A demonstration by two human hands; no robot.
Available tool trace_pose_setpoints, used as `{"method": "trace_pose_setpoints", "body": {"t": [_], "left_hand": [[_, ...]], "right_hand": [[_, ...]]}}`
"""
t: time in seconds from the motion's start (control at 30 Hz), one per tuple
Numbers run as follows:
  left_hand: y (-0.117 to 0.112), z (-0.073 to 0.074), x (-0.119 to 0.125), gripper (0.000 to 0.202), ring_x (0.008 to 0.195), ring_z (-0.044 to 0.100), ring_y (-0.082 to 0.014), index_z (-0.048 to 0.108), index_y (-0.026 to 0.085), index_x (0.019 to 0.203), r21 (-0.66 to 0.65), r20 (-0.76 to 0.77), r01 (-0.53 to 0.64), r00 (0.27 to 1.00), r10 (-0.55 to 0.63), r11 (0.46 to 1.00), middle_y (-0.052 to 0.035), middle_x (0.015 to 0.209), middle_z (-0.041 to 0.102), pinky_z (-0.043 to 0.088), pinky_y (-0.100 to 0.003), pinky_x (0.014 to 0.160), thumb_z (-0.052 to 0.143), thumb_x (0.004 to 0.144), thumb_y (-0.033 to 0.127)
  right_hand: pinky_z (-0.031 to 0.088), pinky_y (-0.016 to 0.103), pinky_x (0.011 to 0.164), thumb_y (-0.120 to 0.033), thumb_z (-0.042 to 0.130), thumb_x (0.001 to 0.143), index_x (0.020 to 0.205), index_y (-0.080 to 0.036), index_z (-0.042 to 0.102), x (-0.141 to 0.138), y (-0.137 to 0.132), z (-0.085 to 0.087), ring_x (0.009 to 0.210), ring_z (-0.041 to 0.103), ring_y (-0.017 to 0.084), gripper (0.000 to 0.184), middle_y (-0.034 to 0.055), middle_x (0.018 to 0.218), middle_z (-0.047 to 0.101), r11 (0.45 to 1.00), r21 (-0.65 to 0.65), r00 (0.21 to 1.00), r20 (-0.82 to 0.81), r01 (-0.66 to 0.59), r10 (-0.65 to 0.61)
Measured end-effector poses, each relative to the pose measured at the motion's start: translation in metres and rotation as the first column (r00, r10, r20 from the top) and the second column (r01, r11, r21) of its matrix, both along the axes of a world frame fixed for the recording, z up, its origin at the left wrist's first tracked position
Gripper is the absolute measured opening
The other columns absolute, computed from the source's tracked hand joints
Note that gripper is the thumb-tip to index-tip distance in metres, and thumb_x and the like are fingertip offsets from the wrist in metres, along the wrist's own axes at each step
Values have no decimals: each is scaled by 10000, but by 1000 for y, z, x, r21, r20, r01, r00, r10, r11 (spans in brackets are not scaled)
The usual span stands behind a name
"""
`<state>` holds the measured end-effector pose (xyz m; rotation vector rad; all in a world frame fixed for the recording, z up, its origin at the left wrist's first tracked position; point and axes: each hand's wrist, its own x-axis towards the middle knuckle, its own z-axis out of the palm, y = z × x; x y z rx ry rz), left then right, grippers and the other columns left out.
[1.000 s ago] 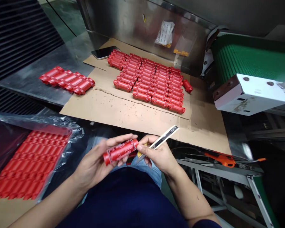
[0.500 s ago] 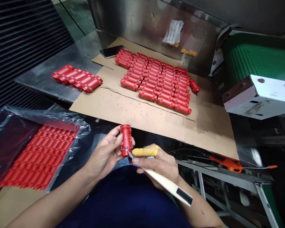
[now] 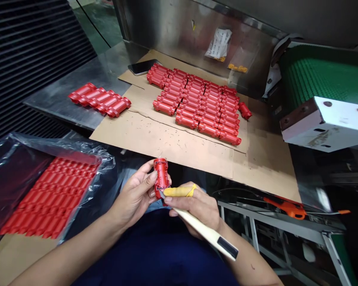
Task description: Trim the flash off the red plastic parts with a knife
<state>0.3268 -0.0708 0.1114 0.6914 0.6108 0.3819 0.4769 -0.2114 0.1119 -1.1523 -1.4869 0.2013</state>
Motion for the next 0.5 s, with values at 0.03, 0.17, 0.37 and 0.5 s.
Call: {"method": "trace_pose_setpoints", "body": {"t": [0.03,0.17,0.37,0.5], "left_hand": [[0,0,0,478,581,502,-66,649,193,1327,1,-4,-5,1000,5,1000,-90,983,788,509,-213,611,864,960,411],[-2,-2,2,532,577,485,-63,654,186,1345,-16,-52,-27,998,26,1000,-81,968,778,512,-213,609,896,928,412],[-2,-7,2,488,587,517,-78,686,197,1306,-43,-91,-17,996,13,999,-45,886,735,526,-206,598,894,928,425],[0,-4,1,541,586,545,-95,696,174,1362,-68,-56,-25,998,21,997,-67,894,737,446,-186,516,896,917,407]], "right_hand": [[724,382,880,-90,764,1016,1444,-217,715,0,0,1,1040,817,246,450,113,1225,833,1000,-4,1000,-2,5,-5],[718,413,872,-142,726,1060,1388,-191,694,2,1,4,1025,796,247,333,116,1157,826,999,-49,999,47,-25,27],[693,362,780,-118,607,1107,1305,-143,722,3,-2,9,955,726,238,230,100,1011,790,987,-153,923,386,54,9],[707,409,883,-140,624,1102,1385,-215,707,5,-8,6,1089,745,249,303,124,1217,795,983,-91,964,229,156,-132]]}}
